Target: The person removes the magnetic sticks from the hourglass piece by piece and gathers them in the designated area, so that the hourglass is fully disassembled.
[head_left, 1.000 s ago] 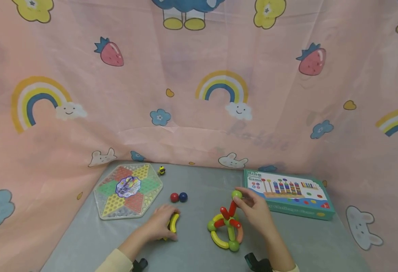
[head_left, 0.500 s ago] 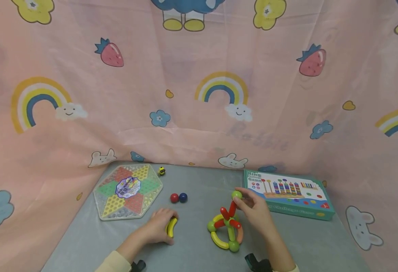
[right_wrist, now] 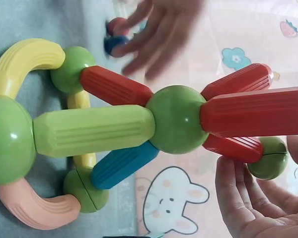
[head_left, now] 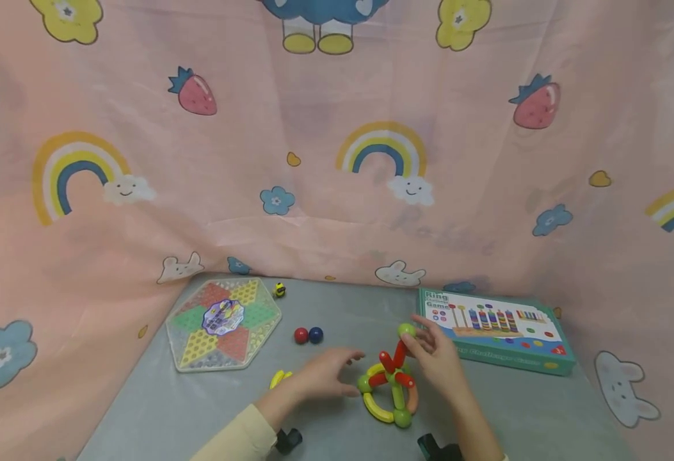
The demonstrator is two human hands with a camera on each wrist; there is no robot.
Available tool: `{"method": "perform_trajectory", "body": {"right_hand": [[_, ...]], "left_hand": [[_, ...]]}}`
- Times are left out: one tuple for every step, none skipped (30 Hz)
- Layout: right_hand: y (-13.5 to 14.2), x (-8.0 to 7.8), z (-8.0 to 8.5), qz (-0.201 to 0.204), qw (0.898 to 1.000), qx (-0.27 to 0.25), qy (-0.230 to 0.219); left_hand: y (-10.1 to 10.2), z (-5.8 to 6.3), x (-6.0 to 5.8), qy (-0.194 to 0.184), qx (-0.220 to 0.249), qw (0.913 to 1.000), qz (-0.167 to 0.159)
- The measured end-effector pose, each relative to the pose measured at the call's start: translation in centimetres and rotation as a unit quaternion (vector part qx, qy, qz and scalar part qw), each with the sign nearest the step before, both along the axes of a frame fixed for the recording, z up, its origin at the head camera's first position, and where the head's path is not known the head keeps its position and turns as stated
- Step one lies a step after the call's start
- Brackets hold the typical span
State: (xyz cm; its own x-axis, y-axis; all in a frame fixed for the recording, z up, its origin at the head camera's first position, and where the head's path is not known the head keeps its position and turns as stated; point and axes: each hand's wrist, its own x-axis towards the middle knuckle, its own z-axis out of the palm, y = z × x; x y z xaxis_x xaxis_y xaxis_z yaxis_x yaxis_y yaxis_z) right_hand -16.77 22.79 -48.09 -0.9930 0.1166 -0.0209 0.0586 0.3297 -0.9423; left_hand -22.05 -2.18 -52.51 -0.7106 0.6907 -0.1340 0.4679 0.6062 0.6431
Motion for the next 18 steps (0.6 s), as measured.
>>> {"method": "perform_trajectory", "body": {"right_hand": [[0.0, 0.1, 0.0, 0.001, 1.000, -0.004, 0.000], [-0.1, 0.1, -0.1, 0.002, 1.000, -0.008, 0.001], [-0.1, 0.1, -0.2, 0.003, 1.000, -0.016, 0.003], [-0.2, 0.1, -0.3, 0.003, 1.000, -0.021, 0.005], [-0.2, 0.0, -0.4, 0.004, 1.000, -0.029, 0.007], [-0.2, 0.0, -0.5, 0.003, 0.999, -0.032, 0.008], [-0.3, -0.1, -0.5, 0.001, 0.999, -0.035, 0.009], [-0.3, -0.1, -0.6, -0.001, 0.999, -0.035, 0.010], [-0.3, -0.1, -0.6, -0.004, 0.999, -0.035, 0.009], [-0.3, -0.1, -0.5, -0.007, 0.999, -0.033, 0.007], [-0.2, -0.1, -0.5, -0.008, 0.999, -0.034, 0.005], [-0.2, 0.0, -0.5, -0.010, 0.999, -0.032, 0.002], [-0.2, 0.0, -0.5, -0.009, 0.999, -0.033, 0.002], [-0.2, 0.1, -0.4, -0.007, 0.999, -0.036, 0.002], [-0.1, 0.1, -0.4, -0.004, 0.999, -0.038, 0.003], [-0.1, 0.2, -0.5, -0.001, 0.999, -0.039, 0.005], [0.0, 0.2, -0.5, 0.002, 0.999, -0.040, 0.007], [0.0, 0.2, -0.5, 0.006, 0.999, -0.041, 0.010]], "left_hand": [[0.7, -0.2, 0.0, 0.003, -0.005, 0.9999, -0.009], [1.3, -0.5, 0.0, 0.003, -0.011, 0.9998, -0.015], [1.8, -0.8, -0.1, 0.004, -0.017, 0.9996, -0.022], [2.0, -1.1, -0.2, 0.006, -0.024, 0.9993, -0.028], [2.2, -1.3, -0.3, 0.005, -0.030, 0.9990, -0.033], [2.3, -1.5, -0.4, 0.004, -0.035, 0.9987, -0.038], [2.3, -1.6, -0.5, 0.000, -0.039, 0.9983, -0.042], [2.2, -1.6, -0.6, -0.004, -0.043, 0.9980, -0.048], [2.2, -1.7, -0.7, -0.008, -0.044, 0.9977, -0.051], [2.2, -1.7, -0.7, -0.012, -0.045, 0.9975, -0.053], [2.2, -1.7, -0.7, -0.015, -0.044, 0.9975, -0.053], [2.3, -1.7, -0.6, -0.010, -0.046, 0.9974, -0.055], [2.4, -1.8, -0.6, -0.009, -0.045, 0.9975, -0.054], [2.5, -1.9, -0.6, -0.006, -0.044, 0.9976, -0.052], [2.6, -2.0, -0.5, -0.003, -0.043, 0.9979, -0.048], [2.8, -2.1, -0.4, 0.001, -0.044, 0.9980, -0.046], [2.9, -2.2, -0.3, 0.005, -0.044, 0.9981, -0.043], [3.1, -2.3, -0.3, 0.009, -0.045, 0.9981, -0.041]]}}
